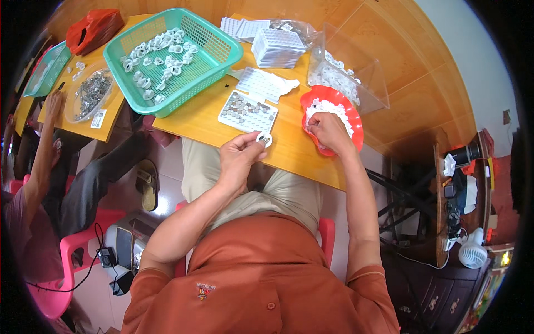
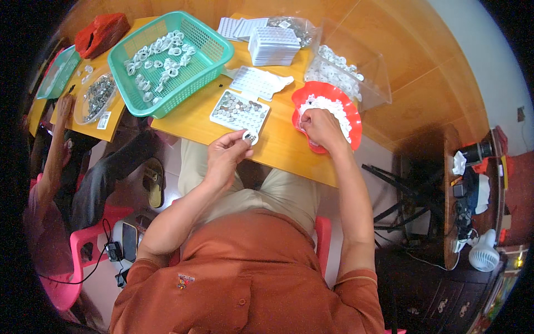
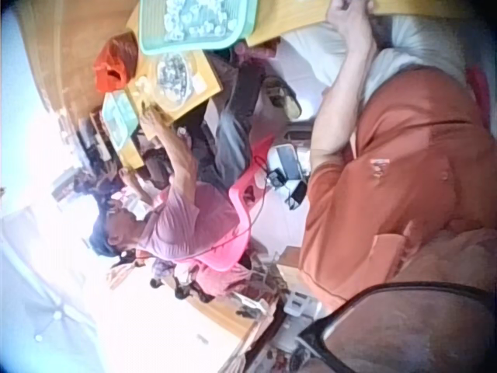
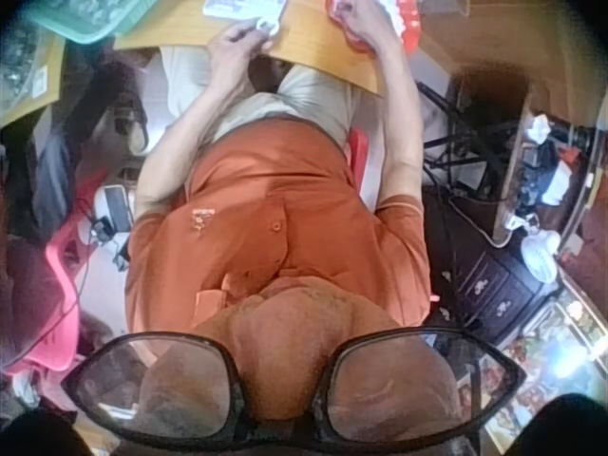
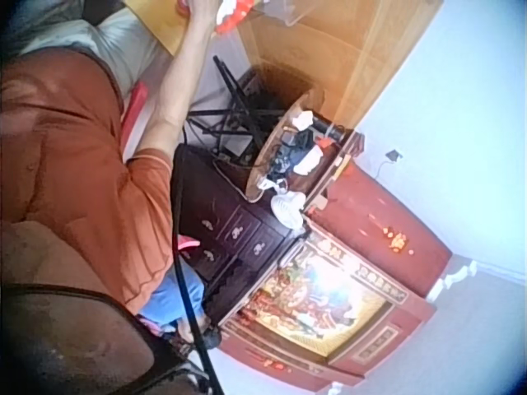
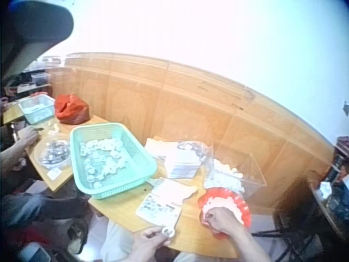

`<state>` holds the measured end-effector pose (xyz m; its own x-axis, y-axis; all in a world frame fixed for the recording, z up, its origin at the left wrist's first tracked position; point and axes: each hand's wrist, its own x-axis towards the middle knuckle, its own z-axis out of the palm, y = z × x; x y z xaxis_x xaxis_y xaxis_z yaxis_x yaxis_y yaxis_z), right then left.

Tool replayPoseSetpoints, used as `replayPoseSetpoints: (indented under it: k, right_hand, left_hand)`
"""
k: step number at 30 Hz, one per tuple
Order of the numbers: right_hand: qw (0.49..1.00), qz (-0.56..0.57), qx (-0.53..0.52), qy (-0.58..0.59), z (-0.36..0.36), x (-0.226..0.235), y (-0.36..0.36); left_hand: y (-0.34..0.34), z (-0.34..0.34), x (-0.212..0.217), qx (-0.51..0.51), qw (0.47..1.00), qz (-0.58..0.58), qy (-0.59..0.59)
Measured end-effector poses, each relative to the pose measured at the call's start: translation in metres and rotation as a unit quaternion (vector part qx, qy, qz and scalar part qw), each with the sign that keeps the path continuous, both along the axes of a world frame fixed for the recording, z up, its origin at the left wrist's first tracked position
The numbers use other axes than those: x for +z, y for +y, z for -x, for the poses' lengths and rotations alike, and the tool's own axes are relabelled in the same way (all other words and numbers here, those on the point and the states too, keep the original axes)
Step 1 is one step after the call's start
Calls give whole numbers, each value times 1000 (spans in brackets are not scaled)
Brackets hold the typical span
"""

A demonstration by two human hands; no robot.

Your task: Assembling small white plastic components by hand at a workbench.

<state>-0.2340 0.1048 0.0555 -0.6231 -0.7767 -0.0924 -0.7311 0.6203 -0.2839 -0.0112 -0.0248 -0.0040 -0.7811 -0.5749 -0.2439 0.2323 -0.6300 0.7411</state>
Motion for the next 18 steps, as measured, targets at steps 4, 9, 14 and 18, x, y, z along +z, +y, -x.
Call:
replayPoseSetpoints:
  k: [4, 9, 14, 18]
  right_hand:
    - [1000, 19, 6, -4, -1, 2, 0]
    - [998, 55, 4, -25, 2, -3, 2]
    - [998, 46, 30, 9, 1, -1, -1]
    - [999, 27, 26, -9, 0, 1, -2]
  left_hand:
    - [-1, 0, 0, -4, 1000, 0, -1]
    - [0, 2, 1, -2, 1000, -3, -8]
    - [0, 2, 0, -1, 1000, -3, -15]
    - [0, 2, -1, -2, 1000, -6, -11]
